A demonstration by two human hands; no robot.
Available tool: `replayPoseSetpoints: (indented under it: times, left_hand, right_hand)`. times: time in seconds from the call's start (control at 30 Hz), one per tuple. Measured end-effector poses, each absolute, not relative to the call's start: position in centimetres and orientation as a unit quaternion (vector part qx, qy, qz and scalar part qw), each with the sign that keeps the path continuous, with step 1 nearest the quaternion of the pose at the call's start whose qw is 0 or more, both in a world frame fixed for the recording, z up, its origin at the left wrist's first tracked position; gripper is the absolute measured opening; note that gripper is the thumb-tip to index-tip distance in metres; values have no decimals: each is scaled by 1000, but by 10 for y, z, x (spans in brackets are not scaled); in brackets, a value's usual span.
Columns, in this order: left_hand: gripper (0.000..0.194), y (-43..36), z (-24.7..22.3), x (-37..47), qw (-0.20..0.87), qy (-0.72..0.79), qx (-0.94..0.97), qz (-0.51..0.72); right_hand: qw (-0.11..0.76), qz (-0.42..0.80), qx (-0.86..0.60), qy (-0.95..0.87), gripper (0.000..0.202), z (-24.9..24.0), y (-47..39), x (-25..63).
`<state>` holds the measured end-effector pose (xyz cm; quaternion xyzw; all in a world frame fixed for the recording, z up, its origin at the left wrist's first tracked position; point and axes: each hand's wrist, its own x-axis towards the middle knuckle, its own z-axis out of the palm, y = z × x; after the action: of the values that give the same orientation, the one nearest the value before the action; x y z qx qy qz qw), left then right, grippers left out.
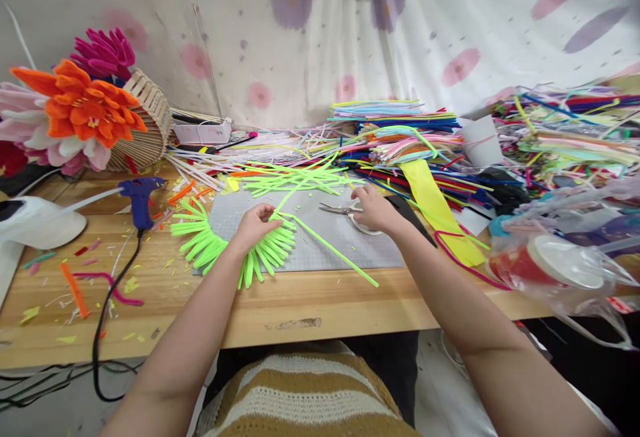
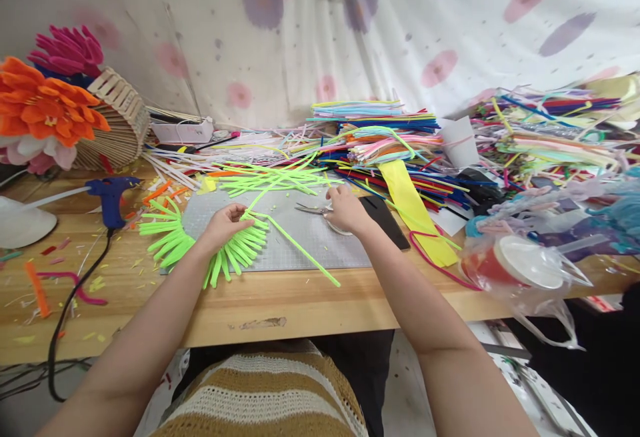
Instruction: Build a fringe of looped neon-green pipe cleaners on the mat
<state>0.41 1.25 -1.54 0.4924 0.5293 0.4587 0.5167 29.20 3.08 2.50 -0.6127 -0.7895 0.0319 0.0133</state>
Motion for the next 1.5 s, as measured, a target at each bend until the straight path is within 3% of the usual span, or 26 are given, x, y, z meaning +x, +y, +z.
replayPoseSetpoints:
  times: [0.2,0.37,0.5,0.67,0.83,1.07,1.3,1.5]
  left_hand:
    - [42,9,-12,2,529,559,477,426]
    - [41,12,-15,-1,467,587,521,408]
    - [33,15,-20,-4,382,601,581,394]
    - [37,14,-17,-10,305,615,622,376]
    - [36,15,-17,-12,300,622,604,399]
    - [34,11,-19,-5,303,629,573,429]
    - [23,0,-12,6,200,639,618,412]
    - [27,0,-17,9,232,651,563,453]
  right_hand:
    - [-105,49,-620,-776,34,27,33,308]
    - [-108,40,-588,-801,45,27,30,309]
    - [-86,61,-596,-796,40,26,28,308]
    - [-46,234,-568,-788,29,42,31,323]
    - [38,434,-469,-768,35,46,33,326]
    - [247,236,-552,-761,43,38,32,265]
    - [203,25,-453,-868,32,39,26,196]
    - [189,7,-463,-866,35,17,29,181]
